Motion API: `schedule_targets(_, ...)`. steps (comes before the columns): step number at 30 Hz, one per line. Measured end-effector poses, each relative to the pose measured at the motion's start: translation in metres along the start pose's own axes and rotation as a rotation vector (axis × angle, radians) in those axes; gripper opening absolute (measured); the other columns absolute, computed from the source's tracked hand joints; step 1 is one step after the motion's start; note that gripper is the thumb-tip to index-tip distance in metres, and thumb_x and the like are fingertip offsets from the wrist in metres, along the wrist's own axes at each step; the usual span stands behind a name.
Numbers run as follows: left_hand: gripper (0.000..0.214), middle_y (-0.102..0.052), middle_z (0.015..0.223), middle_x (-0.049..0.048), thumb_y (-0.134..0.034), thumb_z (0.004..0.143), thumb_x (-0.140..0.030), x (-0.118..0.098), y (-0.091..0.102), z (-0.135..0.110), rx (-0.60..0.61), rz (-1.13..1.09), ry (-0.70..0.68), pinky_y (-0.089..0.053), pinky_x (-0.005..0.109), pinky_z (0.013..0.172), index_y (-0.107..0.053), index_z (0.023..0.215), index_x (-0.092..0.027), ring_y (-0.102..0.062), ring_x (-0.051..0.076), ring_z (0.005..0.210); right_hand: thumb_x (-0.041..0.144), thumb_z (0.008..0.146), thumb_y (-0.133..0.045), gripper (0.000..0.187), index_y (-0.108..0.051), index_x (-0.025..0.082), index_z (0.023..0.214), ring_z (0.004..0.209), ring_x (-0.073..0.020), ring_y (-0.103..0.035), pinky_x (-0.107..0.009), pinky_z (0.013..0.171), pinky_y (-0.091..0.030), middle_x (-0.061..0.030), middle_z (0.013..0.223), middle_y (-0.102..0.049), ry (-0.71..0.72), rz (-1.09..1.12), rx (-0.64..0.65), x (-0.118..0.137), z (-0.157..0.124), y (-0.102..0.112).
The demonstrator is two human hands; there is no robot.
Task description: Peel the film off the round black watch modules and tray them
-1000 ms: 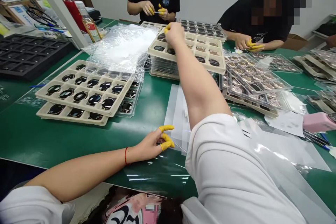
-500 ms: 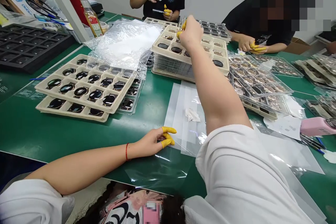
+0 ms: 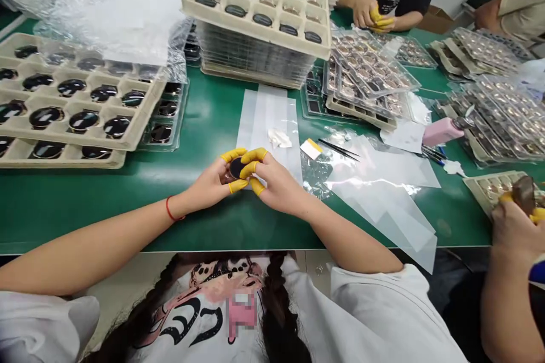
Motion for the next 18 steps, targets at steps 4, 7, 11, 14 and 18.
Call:
schedule_targets(4, 0.076, -0.058, 0.124, 0.0088, -0.071, 0.079, -0.028, 0.001, -0.003, -0.006, 0.009, 0.144, -0.045, -0.050, 0.038, 0.101, -0.032, 0.143, -0.023, -0.062, 0.021, 0.112, 0.021, 0.087, -0.055, 0.004, -0.056, 0.023, 0.090, 0.092, -0.0167, -0.059, -0.038, 0.086, -0.054, -0.0043, 0.095, -0.060, -0.134, 0.229, -0.087, -0.010, -0.002, -0.007)
schedule_targets(7, 0.081, -0.062, 0.109, 0.0057, -0.067, 0.081, -0.023, 0.001, -0.007, -0.007, 0.058, 0.206, -0.075, -0.050, 0.038, 0.100, -0.021, 0.148, -0.024, -0.065, 0.019, 0.104, 0.024, 0.083, -0.061, 0.014, -0.054, 0.022, 0.095, 0.088, -0.0156, -0.057, -0.034, 0.081, -0.055, -0.0046, 0.097, -0.055, -0.288, 0.337, -0.164, -0.021, -0.005, -0.012)
schedule_targets(11, 0.085, -0.062, 0.093, 0.0013, -0.067, 0.081, -0.022, 0.002, -0.010, -0.005, 0.075, 0.286, -0.079, -0.055, 0.033, 0.087, -0.016, 0.149, -0.024, -0.066, 0.016, 0.088, 0.022, 0.080, -0.064, 0.026, -0.057, 0.023, 0.104, 0.093, -0.0166, -0.056, -0.036, 0.082, -0.054, -0.0068, 0.110, -0.053, -0.320, 0.343, -0.113, -0.023, -0.010, -0.015)
schedule_targets(14, 0.075, -0.062, 0.101, 0.0039, -0.066, 0.082, -0.025, 0.005, -0.009, -0.003, 0.077, 0.317, -0.052, -0.055, 0.029, 0.080, -0.025, 0.144, -0.022, -0.065, 0.015, 0.087, 0.021, 0.084, -0.060, 0.008, -0.060, 0.023, 0.091, 0.100, -0.0204, -0.054, -0.041, 0.089, -0.049, -0.0071, 0.104, -0.057, -0.207, 0.139, -0.141, -0.013, -0.010, -0.013)
schedule_targets(18, 0.057, -0.059, 0.116, 0.0076, -0.069, 0.080, -0.027, 0.005, -0.008, -0.002, 0.082, 0.294, -0.024, -0.055, 0.030, 0.084, -0.043, 0.130, -0.020, -0.064, 0.016, 0.096, 0.022, 0.088, -0.055, 0.004, -0.057, 0.023, 0.085, 0.090, -0.0215, -0.056, -0.042, 0.087, -0.045, -0.0054, 0.088, -0.063, -0.132, -0.046, -0.121, -0.013, -0.011, 0.004)
Point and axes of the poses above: each hand's wrist, its own z-axis towards the middle knuckle, its own y-axis out of the back of the hand, x = y × z, the point moved 3 cm from there along z, towards the middle knuckle
